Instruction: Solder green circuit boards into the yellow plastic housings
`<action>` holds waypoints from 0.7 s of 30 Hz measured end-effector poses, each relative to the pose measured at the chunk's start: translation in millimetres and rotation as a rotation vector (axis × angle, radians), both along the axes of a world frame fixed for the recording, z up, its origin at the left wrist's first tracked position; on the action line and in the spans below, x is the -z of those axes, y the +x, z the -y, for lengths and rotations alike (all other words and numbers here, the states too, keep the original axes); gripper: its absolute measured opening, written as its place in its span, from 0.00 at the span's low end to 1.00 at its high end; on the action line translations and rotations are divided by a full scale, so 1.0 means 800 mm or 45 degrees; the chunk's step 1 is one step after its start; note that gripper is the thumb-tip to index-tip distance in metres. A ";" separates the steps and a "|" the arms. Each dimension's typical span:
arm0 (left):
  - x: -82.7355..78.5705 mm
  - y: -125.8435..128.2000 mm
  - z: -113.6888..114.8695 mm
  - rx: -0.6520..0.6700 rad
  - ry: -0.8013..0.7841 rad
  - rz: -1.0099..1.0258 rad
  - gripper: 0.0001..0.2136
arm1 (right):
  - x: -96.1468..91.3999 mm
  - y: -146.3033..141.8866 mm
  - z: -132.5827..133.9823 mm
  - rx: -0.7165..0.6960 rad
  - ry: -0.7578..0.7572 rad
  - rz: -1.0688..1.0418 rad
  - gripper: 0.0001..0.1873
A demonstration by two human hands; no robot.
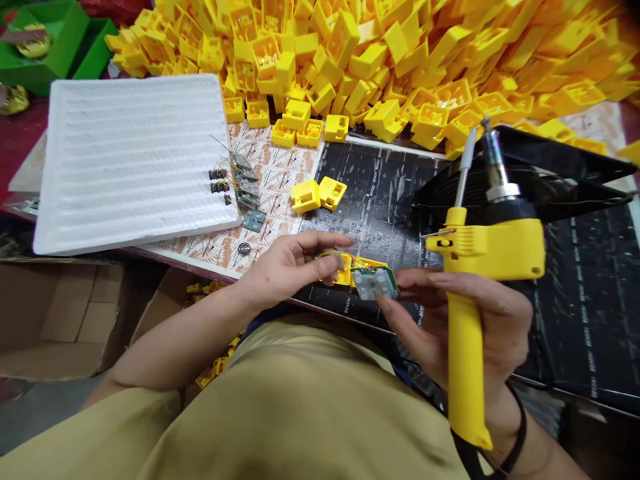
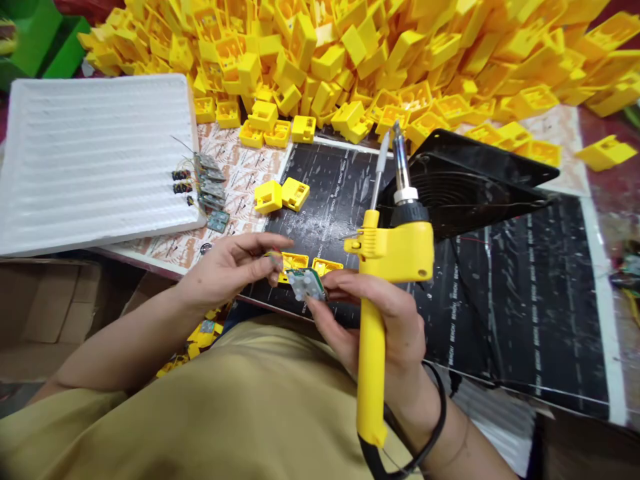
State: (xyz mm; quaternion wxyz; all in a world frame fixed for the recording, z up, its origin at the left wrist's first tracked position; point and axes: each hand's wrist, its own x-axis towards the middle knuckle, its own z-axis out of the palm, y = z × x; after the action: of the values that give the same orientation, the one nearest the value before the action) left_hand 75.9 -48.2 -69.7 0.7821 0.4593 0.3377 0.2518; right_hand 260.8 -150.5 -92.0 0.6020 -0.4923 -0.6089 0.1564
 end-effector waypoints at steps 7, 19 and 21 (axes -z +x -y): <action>-0.006 -0.009 -0.019 -0.145 0.170 0.113 0.17 | -0.002 -0.005 0.004 -0.107 -0.200 -0.328 0.30; 0.004 0.001 0.016 0.094 0.272 -0.015 0.18 | -0.002 -0.016 0.001 0.004 -0.086 -0.338 0.34; 0.000 0.003 0.017 -0.013 0.342 -0.078 0.17 | -0.004 -0.016 0.003 0.034 -0.072 -0.306 0.34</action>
State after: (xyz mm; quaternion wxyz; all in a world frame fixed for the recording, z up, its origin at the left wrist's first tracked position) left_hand 78.1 -61.6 -69.7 0.7016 0.5656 0.3271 0.2845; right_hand 247.7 -153.1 -89.0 0.6586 -0.4947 -0.5212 0.2233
